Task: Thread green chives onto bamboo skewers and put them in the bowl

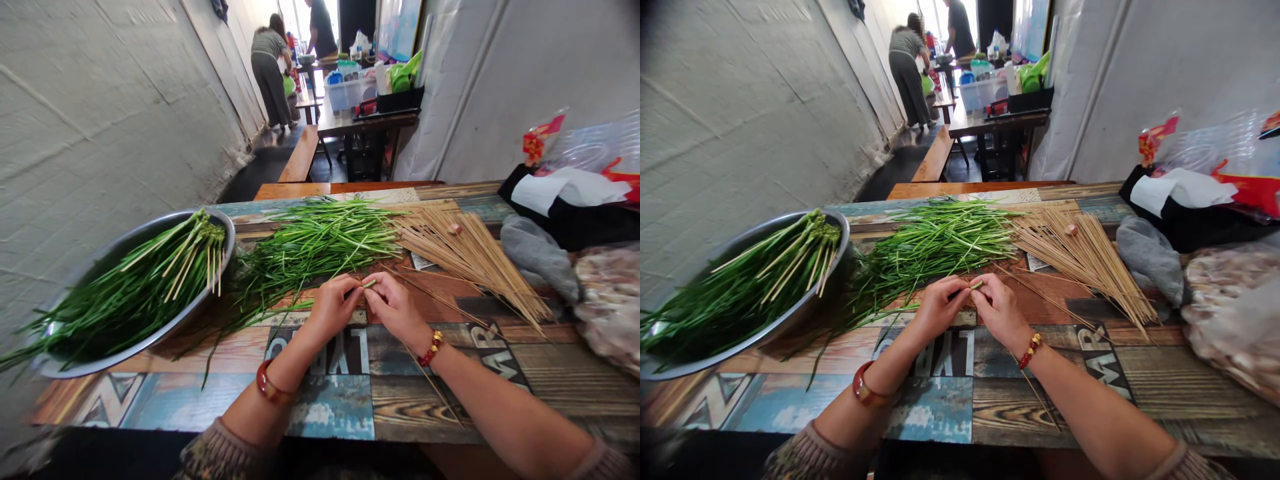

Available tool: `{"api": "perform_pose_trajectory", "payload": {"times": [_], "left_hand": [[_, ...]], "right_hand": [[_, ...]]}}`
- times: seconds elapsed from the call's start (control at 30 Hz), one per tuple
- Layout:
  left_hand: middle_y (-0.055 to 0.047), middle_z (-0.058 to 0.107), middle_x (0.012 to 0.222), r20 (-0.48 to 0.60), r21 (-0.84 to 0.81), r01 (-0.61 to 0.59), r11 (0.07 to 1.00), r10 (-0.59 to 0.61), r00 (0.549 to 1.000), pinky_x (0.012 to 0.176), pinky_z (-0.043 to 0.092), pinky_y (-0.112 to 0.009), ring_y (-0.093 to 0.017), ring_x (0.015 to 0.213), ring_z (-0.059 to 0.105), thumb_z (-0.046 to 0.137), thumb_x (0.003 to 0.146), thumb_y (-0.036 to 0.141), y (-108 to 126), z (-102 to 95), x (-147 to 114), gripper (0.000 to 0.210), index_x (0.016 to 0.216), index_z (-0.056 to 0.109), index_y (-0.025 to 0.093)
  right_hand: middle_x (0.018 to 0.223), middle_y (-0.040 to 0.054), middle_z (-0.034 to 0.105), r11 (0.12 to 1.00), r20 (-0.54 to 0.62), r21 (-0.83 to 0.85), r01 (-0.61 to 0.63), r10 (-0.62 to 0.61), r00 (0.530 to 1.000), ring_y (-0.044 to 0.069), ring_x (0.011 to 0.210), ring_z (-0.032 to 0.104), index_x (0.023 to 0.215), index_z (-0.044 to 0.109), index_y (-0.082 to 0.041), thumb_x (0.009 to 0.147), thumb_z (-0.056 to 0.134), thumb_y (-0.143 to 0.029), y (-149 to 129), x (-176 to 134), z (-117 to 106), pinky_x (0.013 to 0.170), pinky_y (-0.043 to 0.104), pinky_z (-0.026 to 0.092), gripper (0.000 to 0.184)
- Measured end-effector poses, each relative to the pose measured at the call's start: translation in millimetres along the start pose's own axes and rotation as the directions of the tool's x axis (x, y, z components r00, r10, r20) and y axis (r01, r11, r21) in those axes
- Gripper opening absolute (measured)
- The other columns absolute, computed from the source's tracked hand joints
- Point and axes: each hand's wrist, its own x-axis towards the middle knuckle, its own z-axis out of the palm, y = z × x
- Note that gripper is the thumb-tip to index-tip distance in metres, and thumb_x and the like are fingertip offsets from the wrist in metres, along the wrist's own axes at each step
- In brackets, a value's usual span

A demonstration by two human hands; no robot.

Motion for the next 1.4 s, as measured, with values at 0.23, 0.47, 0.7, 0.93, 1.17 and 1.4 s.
{"api": "perform_pose_trajectory", "payload": {"times": [0.23,0.47,0.7,0.93,1.17,1.4], "left_hand": [[-0.005,0.069,0.080,0.002,-0.056,0.005,0.998,-0.005,1.000,0.069,0.047,-0.025,-0.015,0.075,0.062,0.054,0.089,0.021,-5.0,-7.1,3.0,0.018,0.084,0.071,0.017],[-0.006,0.069,0.088,-0.278,-0.018,0.110,0.994,-0.110,0.954,0.069,0.048,-0.025,-0.015,0.079,0.063,0.054,0.088,0.023,-19.6,-25.4,15.4,0.018,0.092,0.071,0.016],[-0.006,0.068,0.087,-0.191,0.163,0.074,0.984,-0.042,0.981,0.071,0.047,-0.026,-0.014,0.075,0.061,0.057,0.082,0.015,-22.8,-20.5,43.9,0.013,0.088,0.069,0.016],[0.000,0.062,0.070,-0.121,0.116,0.157,0.981,-0.143,0.982,0.060,0.039,-0.023,-0.011,0.060,0.052,0.059,0.081,0.020,-21.1,-4.1,61.9,0.007,0.082,0.064,0.016],[0.002,0.058,0.063,-0.125,-0.214,0.240,0.947,-0.270,0.955,0.056,0.038,-0.020,-0.009,0.056,0.048,0.063,0.074,0.022,-10.2,-15.9,39.4,0.009,0.070,0.061,0.014],[-0.001,0.065,0.069,0.000,-0.529,0.347,0.775,-0.408,0.913,0.053,0.041,-0.020,-0.010,0.057,0.053,0.069,0.072,0.035,3.4,-8.5,14.5,0.023,0.077,0.066,0.013]], "right_hand": [[0.062,-0.0035,0.055,0.994,0.022,0.091,-0.064,0.062,0.998,0.012,0.053,0.050,0.096,0.056,-0.019,0.086,0.053,-0.034,2.1,2.9,0.6,0.049,0.022,0.037,0.018],[0.057,-0.0061,0.051,0.983,0.014,0.154,-0.103,0.102,0.995,0.008,0.042,0.042,0.092,0.058,-0.018,0.084,0.054,-0.032,2.6,6.0,1.4,0.041,0.021,0.033,0.017],[0.057,-0.0059,0.053,0.966,0.012,0.236,-0.105,0.105,0.994,0.009,0.042,0.046,0.089,0.055,-0.018,0.081,0.053,-0.028,5.4,7.3,2.8,0.042,0.021,0.035,0.014],[0.056,-0.0052,0.055,0.975,-0.025,0.212,-0.061,0.068,0.997,0.009,0.043,0.047,0.088,0.057,-0.017,0.079,0.053,-0.027,6.8,9.3,3.8,0.043,0.020,0.036,0.014],[0.057,-0.0040,0.054,0.984,-0.057,0.178,-0.028,0.039,0.998,0.010,0.047,0.047,0.088,0.060,-0.017,0.079,0.053,-0.028,-0.1,7.7,3.2,0.045,0.021,0.035,0.016],[0.080,0.0046,0.068,0.987,-0.040,0.157,-0.007,0.014,0.999,0.013,0.064,0.057,0.100,0.067,-0.014,0.083,0.055,-0.034,1.9,6.4,0.4,0.059,0.025,0.044,0.029]]}}
